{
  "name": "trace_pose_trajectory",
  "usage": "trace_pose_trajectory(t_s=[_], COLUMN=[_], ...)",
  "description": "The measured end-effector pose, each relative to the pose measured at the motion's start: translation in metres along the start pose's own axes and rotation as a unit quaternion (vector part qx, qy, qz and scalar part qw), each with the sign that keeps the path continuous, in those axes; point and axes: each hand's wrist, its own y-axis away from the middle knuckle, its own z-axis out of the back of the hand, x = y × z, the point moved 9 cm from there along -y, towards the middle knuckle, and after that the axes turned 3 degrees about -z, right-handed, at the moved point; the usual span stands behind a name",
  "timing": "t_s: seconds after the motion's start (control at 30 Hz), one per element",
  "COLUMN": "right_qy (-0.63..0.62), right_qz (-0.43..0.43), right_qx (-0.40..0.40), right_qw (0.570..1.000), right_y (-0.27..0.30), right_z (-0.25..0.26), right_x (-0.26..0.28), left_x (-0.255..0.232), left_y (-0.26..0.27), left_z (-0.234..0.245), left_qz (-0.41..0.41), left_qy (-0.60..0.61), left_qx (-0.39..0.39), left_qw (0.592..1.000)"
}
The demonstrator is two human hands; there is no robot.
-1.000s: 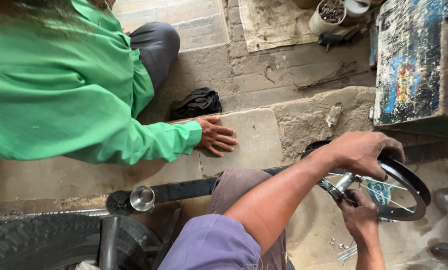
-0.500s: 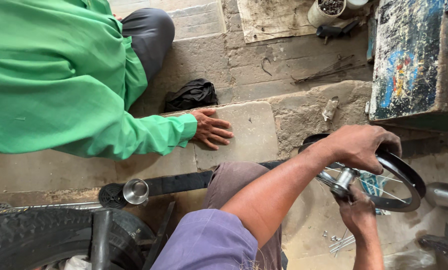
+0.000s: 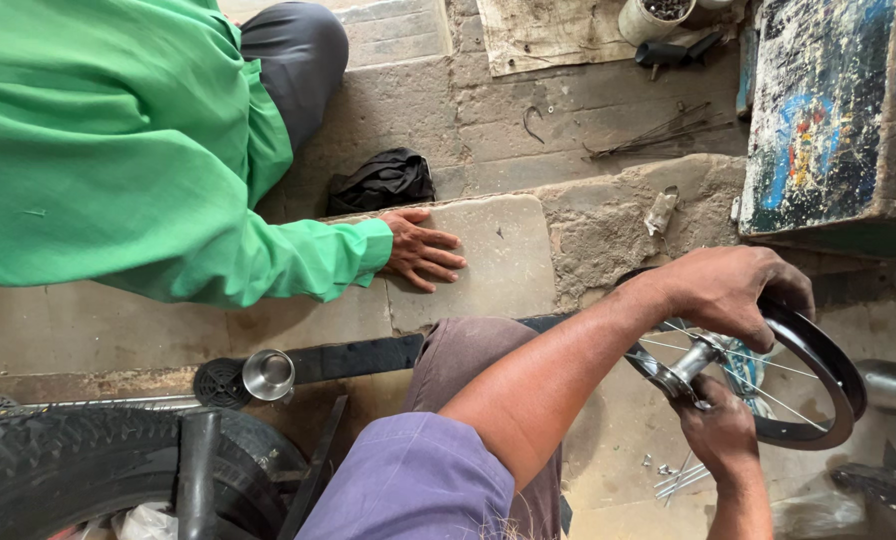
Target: The person sits on the floor and works on a bicycle wheel, using a spoke wrench to tighten the spokes. They handle the wheel and a small metal cup, occasionally adjusting the wheel's position while another person sits nearby.
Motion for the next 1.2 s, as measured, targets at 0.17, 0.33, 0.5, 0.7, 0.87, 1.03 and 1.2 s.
trace_pose_trajectory(t_s=[0.17,0.33,0.5,0.7,0.87,1.03,1.2], right_qy=[-0.02,-0.154,-0.165,-0.11,-0.167,-0.176,-0.317], right_qz=[-0.094,-0.079,0.058,0.032,0.031,0.001,-0.03], right_qx=[0.007,-0.047,-0.088,0.042,-0.021,-0.018,0.041], right_qw=[0.995,0.984,0.981,0.993,0.985,0.984,0.947], right_y=[0.007,0.011,0.011,0.01,0.008,0.009,0.012], right_z=[0.013,0.038,0.061,0.04,0.049,0.056,0.064], right_x=[0.006,0.049,0.093,0.094,0.099,0.11,0.115], left_x=[-0.002,-0.001,-0.004,-0.01,-0.012,-0.021,0.002], left_y=[-0.001,-0.001,-0.001,0.006,0.008,0.009,0.01], left_z=[0.0,0.009,0.013,0.017,0.026,0.035,0.047], left_qz=[-0.002,0.004,-0.008,-0.048,-0.062,-0.134,-0.051], left_qy=[-0.046,-0.068,-0.05,-0.041,-0.04,-0.111,-0.122], left_qx=[-0.005,-0.022,-0.035,-0.041,-0.087,-0.183,-0.25], left_qw=[0.999,0.997,0.998,0.997,0.993,0.968,0.959])
